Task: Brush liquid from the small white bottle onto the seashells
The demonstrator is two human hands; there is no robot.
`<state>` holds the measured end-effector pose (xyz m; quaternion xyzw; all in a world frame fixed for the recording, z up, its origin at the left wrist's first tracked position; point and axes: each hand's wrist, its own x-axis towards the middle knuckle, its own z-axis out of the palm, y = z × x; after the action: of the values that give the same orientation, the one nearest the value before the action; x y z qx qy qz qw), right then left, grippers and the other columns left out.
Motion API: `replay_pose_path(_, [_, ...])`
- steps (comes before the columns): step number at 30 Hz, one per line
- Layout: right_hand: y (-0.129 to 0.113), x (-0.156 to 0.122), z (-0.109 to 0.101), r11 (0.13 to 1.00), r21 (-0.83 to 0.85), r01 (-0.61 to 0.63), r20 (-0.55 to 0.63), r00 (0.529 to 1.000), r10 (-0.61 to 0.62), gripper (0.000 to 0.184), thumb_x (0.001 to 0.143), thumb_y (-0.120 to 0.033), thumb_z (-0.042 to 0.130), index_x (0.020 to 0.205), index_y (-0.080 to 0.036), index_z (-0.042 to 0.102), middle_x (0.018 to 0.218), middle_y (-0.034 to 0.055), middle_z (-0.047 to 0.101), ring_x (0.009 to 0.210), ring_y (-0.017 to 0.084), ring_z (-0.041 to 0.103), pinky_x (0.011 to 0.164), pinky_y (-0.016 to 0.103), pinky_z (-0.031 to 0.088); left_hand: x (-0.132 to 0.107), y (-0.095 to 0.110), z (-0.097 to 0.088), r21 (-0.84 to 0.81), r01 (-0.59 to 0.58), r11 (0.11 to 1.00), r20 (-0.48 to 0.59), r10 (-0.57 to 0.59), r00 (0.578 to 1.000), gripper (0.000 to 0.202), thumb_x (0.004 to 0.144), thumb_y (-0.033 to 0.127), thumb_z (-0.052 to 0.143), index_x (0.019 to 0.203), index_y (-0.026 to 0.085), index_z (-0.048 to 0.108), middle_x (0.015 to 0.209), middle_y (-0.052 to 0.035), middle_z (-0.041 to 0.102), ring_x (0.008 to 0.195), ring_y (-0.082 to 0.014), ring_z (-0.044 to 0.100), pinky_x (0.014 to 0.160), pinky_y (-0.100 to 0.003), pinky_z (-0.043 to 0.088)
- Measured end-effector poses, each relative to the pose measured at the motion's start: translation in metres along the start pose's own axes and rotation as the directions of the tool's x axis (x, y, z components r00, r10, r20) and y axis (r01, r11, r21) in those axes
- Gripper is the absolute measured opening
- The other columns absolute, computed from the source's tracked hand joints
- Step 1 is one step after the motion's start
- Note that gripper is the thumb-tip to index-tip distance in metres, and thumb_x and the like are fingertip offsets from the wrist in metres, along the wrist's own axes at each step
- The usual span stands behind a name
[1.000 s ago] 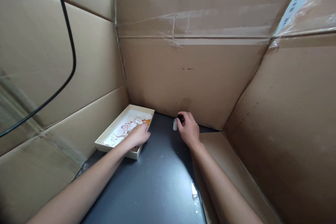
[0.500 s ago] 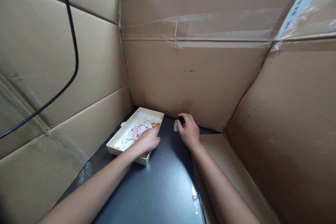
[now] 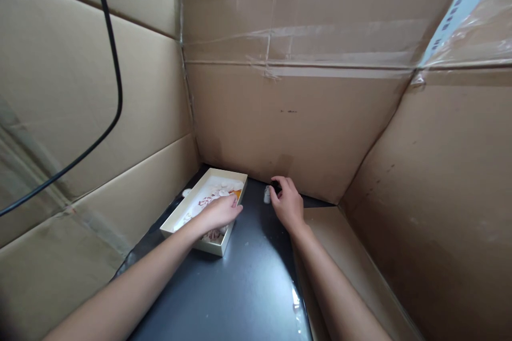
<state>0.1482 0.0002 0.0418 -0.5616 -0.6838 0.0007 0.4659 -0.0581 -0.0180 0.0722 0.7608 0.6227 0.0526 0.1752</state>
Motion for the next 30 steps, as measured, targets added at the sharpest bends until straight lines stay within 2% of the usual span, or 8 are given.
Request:
replay_pose_path(2, [0.0,0.001,0.0,1.0,0.009,-0.005,0.01,1.0,0.005,0.024,0.085,-0.033,0.052,0.104,-0.021,0.061,0.095,0.0042,0.061,0.055,0.011,0.053,0.062,0.027,0.043,0.003,-0.002,-0.007,0.107,-0.014,0.994,-0.025,0.017,1.0,0.031,0.087,0.027,0.036,0.108,0.017,0.058,0.108,-0.0141,0.064,0.099,-0.0287,0.063,0.081,-0.037,0.048])
replay_pose_path(4, [0.001,0.004,0.0,1.0,0.011,-0.016,0.019,1.0,0.016,0.024,0.085,-0.033,0.052,0.104,-0.021,0.061,0.097,0.0045,0.061,0.056,0.011,0.054,0.062,0.027,0.043,0.007,-0.003,-0.011,0.215,0.028,0.976,-0.041,-0.019,0.999,0.039,0.083,0.022,0.042,0.12,0.015,0.053,0.119,-0.0173,0.058,0.107,-0.0318,0.059,0.084,-0.04,0.048])
replay_pose_path(7, [0.001,0.01,0.0,1.0,0.006,-0.024,0.03,0.999,0.024,0.024,0.084,-0.032,0.052,0.103,-0.021,0.061,0.096,0.0048,0.061,0.056,0.011,0.054,0.062,0.027,0.043,0.011,-0.001,-0.014,0.299,0.075,0.951,-0.008,-0.076,0.997,0.05,0.079,0.02,0.05,0.128,0.011,0.047,0.127,-0.0202,0.051,0.112,-0.0331,0.056,0.087,-0.041,0.049])
replay_pose_path(10, [0.0,0.017,-0.002,0.999,0.008,-0.031,0.04,0.999,0.03,0.023,0.084,-0.031,0.052,0.103,-0.021,0.061,0.095,0.0044,0.061,0.056,0.011,0.054,0.062,0.027,0.043,0.012,0.003,-0.016,0.336,0.013,0.942,0.026,-0.023,0.999,0.048,0.081,0.016,0.047,0.128,0.009,0.049,0.125,-0.021,0.054,0.107,-0.0313,0.06,0.086,-0.04,0.05])
replay_pose_path(16, [-0.004,0.024,-0.005,0.999,0.005,-0.053,0.08,0.995,0.053,0.022,0.083,-0.03,0.052,0.101,-0.022,0.061,0.094,0.004,0.062,0.057,0.012,0.055,0.062,0.027,0.043,0.023,0.01,-0.025,0.368,-0.077,0.926,0.106,0.04,0.994,0.037,0.082,0.012,0.046,0.116,0.011,0.059,0.113,-0.0205,0.062,0.106,-0.0306,0.062,0.086,-0.039,0.05])
replay_pose_path(21, [-0.007,0.025,-0.006,0.997,0.019,-0.075,0.109,0.991,0.073,0.022,0.081,-0.028,0.052,0.101,-0.022,0.061,0.095,0.0037,0.061,0.059,0.013,0.055,0.062,0.027,0.043,0.033,0.015,-0.031,0.365,-0.09,0.927,0.124,0.048,0.991,0.044,0.08,0.017,0.05,0.123,0.011,0.054,0.117,-0.0212,0.059,0.105,-0.0342,0.062,0.085,-0.043,0.05])
replay_pose_path(25, [-0.008,0.025,-0.006,0.996,0.007,-0.084,0.139,0.987,0.082,0.022,0.081,-0.025,0.053,0.102,-0.023,0.06,0.096,0.003,0.06,0.063,0.013,0.056,0.064,0.027,0.043,0.033,0.013,-0.026,0.36,-0.081,0.929,0.153,0.027,0.988,0.059,0.073,0.023,0.059,0.13,0.01,0.045,0.121,-0.0219,0.055,0.106,-0.0367,0.061,0.085,-0.044,0.05])
replay_pose_path(30, [-0.004,0.023,-0.006,0.997,-0.003,-0.08,0.152,0.985,0.08,0.022,0.081,-0.022,0.053,0.102,-0.024,0.059,0.097,0.0026,0.06,0.061,0.012,0.054,0.064,0.027,0.042,0.035,0.002,-0.015,0.337,-0.097,0.936,0.115,0.061,0.991,0.048,0.079,0.028,0.05,0.124,0.014,0.046,0.116,-0.0202,0.057,0.099,-0.0325,0.063,0.08,-0.04,0.05])
